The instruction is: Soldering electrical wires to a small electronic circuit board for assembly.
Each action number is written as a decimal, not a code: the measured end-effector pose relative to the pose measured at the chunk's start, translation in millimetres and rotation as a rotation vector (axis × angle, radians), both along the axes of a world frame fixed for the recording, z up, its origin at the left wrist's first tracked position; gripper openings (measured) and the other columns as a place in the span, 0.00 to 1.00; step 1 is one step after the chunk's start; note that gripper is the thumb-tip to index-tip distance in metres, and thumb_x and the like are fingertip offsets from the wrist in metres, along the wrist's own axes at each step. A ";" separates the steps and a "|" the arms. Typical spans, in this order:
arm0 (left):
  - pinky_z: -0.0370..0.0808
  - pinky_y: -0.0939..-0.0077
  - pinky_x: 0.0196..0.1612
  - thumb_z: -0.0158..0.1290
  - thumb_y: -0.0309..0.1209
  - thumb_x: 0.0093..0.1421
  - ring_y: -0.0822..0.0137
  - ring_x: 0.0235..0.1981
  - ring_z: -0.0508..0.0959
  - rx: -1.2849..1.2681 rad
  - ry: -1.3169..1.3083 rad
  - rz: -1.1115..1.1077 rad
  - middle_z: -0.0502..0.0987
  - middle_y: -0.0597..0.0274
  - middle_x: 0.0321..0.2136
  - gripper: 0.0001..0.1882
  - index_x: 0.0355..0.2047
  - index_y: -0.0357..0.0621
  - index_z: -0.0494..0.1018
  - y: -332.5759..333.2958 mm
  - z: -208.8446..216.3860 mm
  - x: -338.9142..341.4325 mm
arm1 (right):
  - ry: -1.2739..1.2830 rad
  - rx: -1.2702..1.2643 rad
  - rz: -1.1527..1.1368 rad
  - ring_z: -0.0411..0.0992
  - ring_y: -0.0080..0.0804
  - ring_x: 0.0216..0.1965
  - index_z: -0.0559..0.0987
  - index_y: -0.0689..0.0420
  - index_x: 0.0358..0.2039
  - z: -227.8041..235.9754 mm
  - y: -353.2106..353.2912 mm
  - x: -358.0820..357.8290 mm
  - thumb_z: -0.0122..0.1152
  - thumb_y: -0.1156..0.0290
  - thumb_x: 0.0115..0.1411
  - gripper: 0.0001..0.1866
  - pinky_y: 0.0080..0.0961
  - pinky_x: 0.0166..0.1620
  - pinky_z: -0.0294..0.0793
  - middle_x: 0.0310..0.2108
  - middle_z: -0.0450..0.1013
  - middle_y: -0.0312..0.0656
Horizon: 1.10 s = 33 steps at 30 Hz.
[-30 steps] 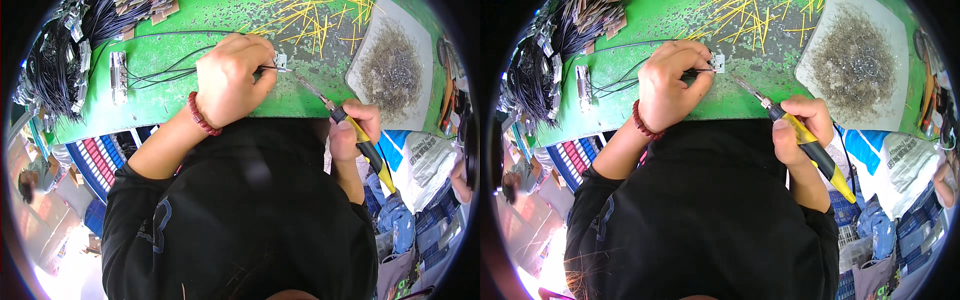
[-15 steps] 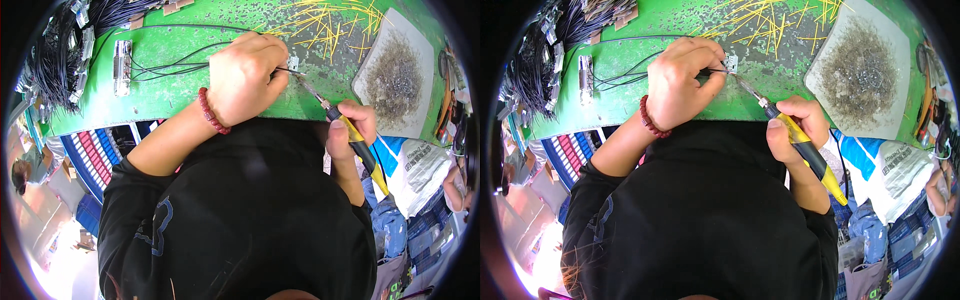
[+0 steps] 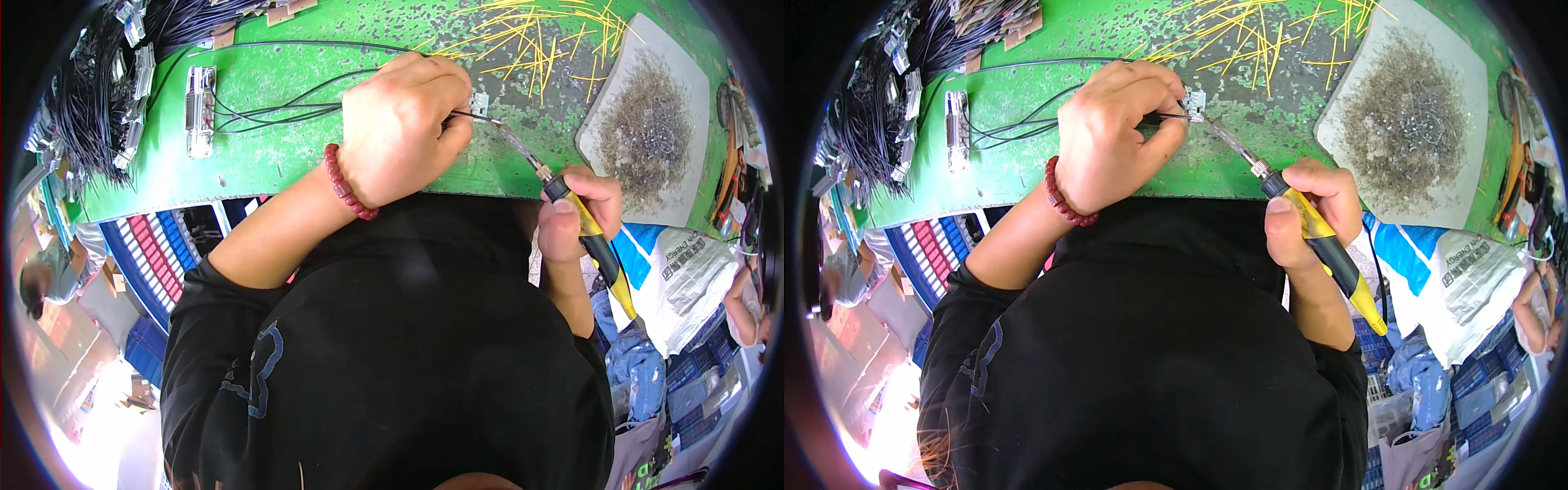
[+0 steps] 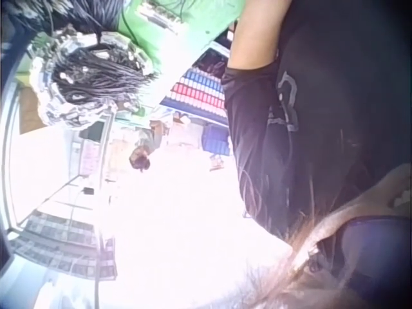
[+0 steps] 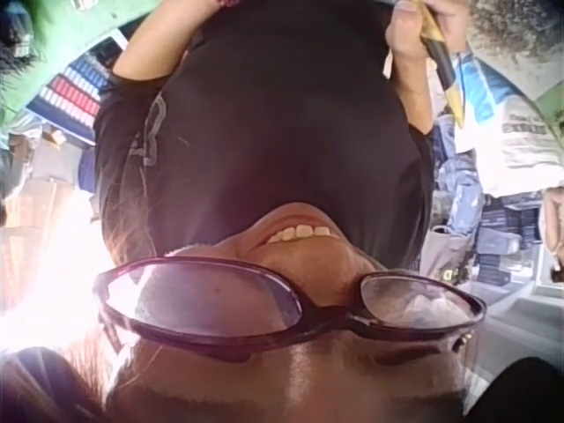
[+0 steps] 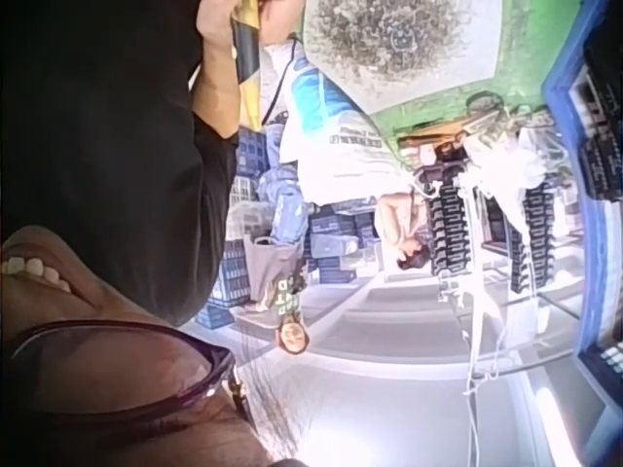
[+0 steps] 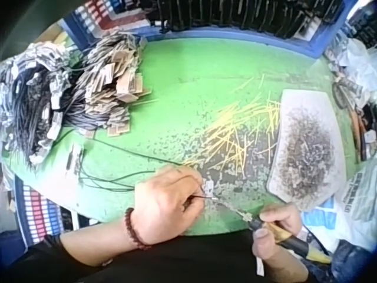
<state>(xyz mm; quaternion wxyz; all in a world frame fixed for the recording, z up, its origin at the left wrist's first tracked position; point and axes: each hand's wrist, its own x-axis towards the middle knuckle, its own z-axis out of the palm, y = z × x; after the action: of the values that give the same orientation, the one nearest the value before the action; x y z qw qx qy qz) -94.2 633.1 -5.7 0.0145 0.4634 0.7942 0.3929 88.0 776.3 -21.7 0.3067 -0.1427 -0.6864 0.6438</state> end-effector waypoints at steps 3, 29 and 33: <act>0.76 0.72 0.34 0.60 0.23 0.43 0.63 0.31 0.79 -0.021 0.003 -0.006 0.81 0.66 0.32 0.05 0.22 0.44 0.75 -0.3 1.0 -0.1 | -0.001 -0.004 0.006 0.61 0.20 0.26 0.69 0.63 0.37 0.9 -0.4 -0.5 0.66 0.66 0.57 0.17 0.19 0.30 0.59 0.27 0.68 0.38; 0.75 0.68 0.31 0.59 0.26 0.49 0.56 0.27 0.78 -0.268 -0.218 -0.167 0.77 0.56 0.25 0.05 0.26 0.37 0.76 5.9 16.9 -26.0 | -0.088 0.014 -0.002 0.58 0.17 0.24 0.70 0.62 0.37 4.6 -0.6 -5.3 0.66 0.66 0.56 0.16 0.18 0.28 0.55 0.25 0.65 0.35; 0.74 0.69 0.31 0.59 0.26 0.49 0.58 0.26 0.78 -0.258 -0.221 -0.158 0.77 0.57 0.25 0.05 0.26 0.37 0.76 6.1 15.9 -25.7 | -0.100 0.000 0.003 0.58 0.17 0.24 0.70 0.62 0.37 5.3 -0.7 -5.4 0.66 0.67 0.56 0.16 0.17 0.28 0.55 0.25 0.65 0.35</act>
<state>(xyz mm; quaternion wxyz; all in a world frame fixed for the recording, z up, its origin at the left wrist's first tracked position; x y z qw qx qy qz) -119.9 639.2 10.2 0.1918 0.4726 0.7927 0.3340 82.6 775.6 -16.4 0.2709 -0.1739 -0.7011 0.6363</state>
